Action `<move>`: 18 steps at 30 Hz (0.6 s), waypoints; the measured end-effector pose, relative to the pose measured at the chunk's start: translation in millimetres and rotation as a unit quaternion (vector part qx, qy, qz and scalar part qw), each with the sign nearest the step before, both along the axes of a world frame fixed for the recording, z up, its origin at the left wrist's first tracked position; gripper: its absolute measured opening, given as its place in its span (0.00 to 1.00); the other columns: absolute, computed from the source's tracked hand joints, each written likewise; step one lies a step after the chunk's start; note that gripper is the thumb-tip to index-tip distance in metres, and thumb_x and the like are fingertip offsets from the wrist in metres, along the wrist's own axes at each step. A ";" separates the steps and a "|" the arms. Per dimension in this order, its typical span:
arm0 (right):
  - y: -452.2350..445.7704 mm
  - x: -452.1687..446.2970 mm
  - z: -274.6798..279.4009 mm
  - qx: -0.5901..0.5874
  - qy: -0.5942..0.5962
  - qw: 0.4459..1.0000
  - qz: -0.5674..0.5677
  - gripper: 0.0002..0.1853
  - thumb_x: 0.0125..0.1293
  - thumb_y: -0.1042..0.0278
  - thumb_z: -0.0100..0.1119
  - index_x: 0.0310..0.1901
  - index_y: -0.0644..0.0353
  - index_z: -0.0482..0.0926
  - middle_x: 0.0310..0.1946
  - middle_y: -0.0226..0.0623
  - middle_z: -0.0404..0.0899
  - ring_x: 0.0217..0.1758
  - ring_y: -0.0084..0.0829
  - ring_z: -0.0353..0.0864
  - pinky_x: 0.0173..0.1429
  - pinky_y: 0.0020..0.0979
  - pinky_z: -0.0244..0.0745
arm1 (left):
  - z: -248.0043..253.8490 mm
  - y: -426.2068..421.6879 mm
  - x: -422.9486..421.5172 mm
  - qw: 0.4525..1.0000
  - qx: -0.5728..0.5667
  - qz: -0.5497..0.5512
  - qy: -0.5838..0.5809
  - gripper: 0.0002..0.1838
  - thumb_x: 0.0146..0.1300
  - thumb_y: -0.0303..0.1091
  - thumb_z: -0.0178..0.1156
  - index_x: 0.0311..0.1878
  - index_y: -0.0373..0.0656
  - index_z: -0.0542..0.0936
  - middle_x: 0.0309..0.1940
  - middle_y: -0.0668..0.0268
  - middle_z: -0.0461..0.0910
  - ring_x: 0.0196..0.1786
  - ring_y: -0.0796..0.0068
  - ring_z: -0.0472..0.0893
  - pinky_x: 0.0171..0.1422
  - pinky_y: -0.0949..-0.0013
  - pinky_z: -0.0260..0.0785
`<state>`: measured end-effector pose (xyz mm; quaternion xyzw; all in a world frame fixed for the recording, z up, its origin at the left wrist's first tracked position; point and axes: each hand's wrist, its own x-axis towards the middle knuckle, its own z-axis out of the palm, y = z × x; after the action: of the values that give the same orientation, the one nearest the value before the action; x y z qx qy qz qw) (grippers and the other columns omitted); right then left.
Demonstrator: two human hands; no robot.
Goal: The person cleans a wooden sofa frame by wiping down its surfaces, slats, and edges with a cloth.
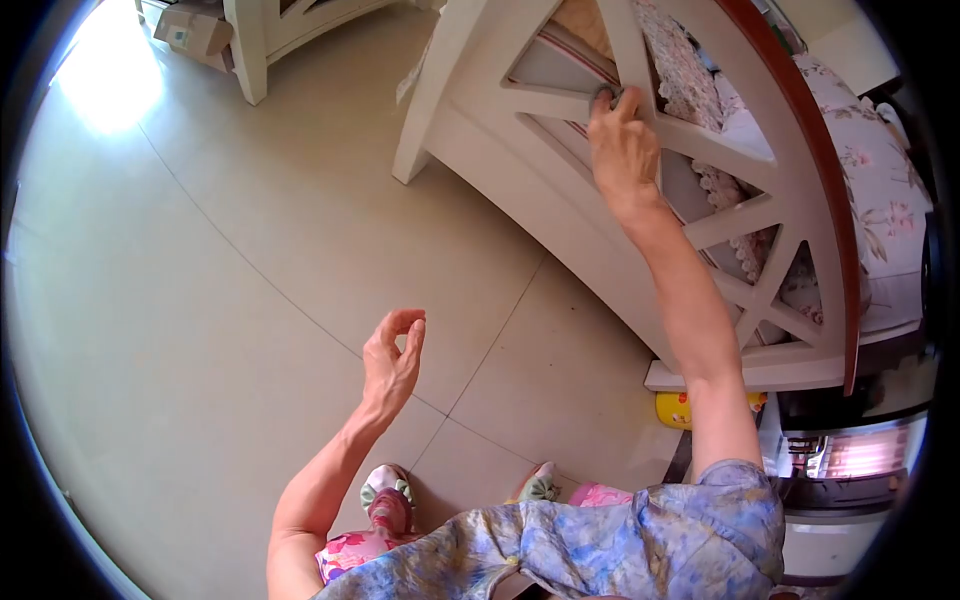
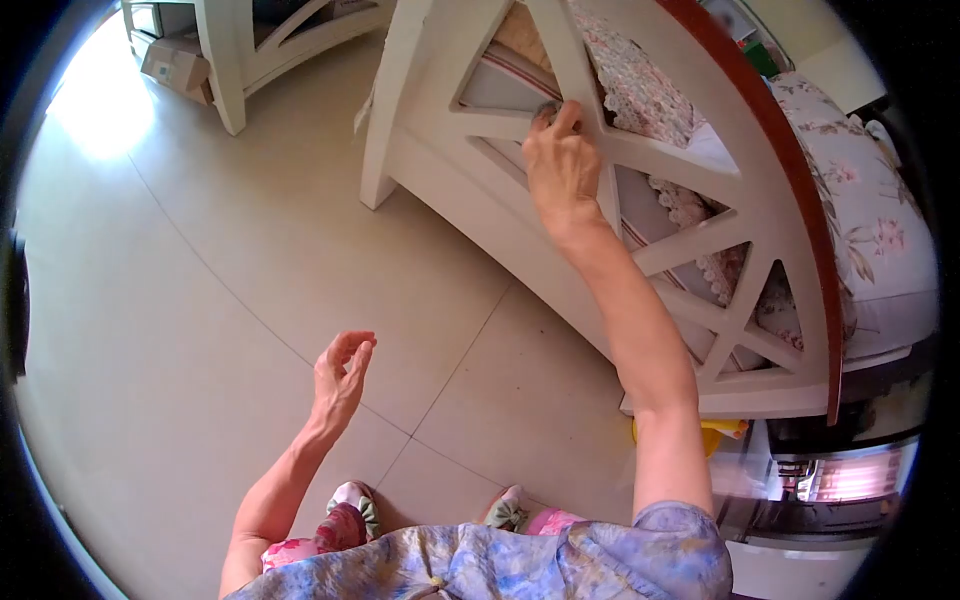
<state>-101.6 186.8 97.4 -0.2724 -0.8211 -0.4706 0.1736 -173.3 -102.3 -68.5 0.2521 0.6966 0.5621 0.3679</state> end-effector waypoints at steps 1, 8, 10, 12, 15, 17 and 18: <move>-6.5 -6.1 3.7 -0.078 -0.002 0.994 -0.081 0.11 0.55 0.74 0.56 0.42 0.65 0.76 0.33 0.49 0.77 0.32 0.40 0.82 0.31 0.32 0.80 | -2.5 1.1 -0.5 1.000 -0.001 -0.001 -0.001 0.13 0.66 0.39 0.54 0.46 0.40 0.77 0.38 0.64 0.81 0.47 0.74 0.78 0.51 0.69 0.67; -4.6 -21.6 -4.6 -0.191 0.089 0.975 -0.069 0.07 0.56 0.74 0.53 0.29 0.68 0.79 0.26 0.54 0.81 0.31 0.41 0.85 0.30 0.35 0.80 | -27.3 4.7 -0.7 0.998 -0.008 -0.016 -0.067 0.15 0.67 0.38 0.53 0.47 0.36 0.76 0.42 0.61 0.79 0.50 0.73 0.77 0.54 0.70 0.67; 2.4 -34.5 -18.6 -0.238 0.097 0.965 -0.061 0.07 0.56 0.75 0.52 0.29 0.68 0.79 0.27 0.54 0.80 0.32 0.45 0.84 0.32 0.37 0.80 | -30.5 5.8 -2.6 0.996 -0.020 -0.017 -0.079 0.15 0.67 0.38 0.53 0.48 0.35 0.75 0.42 0.60 0.79 0.50 0.73 0.77 0.54 0.69 0.67; 11.6 -51.8 -34.4 -0.286 0.104 0.951 -0.050 0.08 0.56 0.76 0.51 0.29 0.69 0.80 0.28 0.55 0.80 0.32 0.48 0.83 0.35 0.40 0.80 | -35.5 6.1 -2.8 0.995 -0.018 -0.011 -0.099 0.15 0.67 0.38 0.54 0.48 0.35 0.75 0.41 0.60 0.79 0.50 0.73 0.77 0.55 0.69 0.67; 16.8 -76.5 -46.8 -0.395 0.135 0.908 -0.014 0.07 0.56 0.77 0.50 0.31 0.68 0.79 0.30 0.58 0.80 0.36 0.52 0.82 0.40 0.44 0.78 | -41.7 4.5 -6.1 0.995 -0.017 -0.015 -0.098 0.16 0.67 0.38 0.54 0.48 0.34 0.75 0.41 0.60 0.79 0.49 0.73 0.77 0.56 0.69 0.67; 23.8 -91.9 -65.7 -0.425 0.208 0.881 0.014 0.06 0.53 0.75 0.53 0.31 0.68 0.77 0.29 0.58 0.79 0.37 0.55 0.80 0.41 0.46 0.76 | -45.0 0.3 -9.7 0.996 -0.015 -0.013 -0.092 0.16 0.67 0.38 0.54 0.48 0.34 0.75 0.41 0.60 0.79 0.49 0.73 0.77 0.56 0.69 0.67; 22.8 -100.2 -71.1 -0.449 0.277 0.848 0.042 0.08 0.51 0.73 0.56 0.31 0.69 0.75 0.28 0.59 0.78 0.37 0.57 0.79 0.43 0.47 0.73 | -46.5 -1.1 -11.4 0.996 -0.010 -0.011 -0.088 0.16 0.67 0.38 0.54 0.48 0.34 0.75 0.41 0.60 0.79 0.48 0.73 0.77 0.56 0.69 0.67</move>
<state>-201.8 209.6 26.3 -0.4049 -0.8713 0.0521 0.2725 -184.8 -103.4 -115.1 0.2051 0.6643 0.5709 0.4367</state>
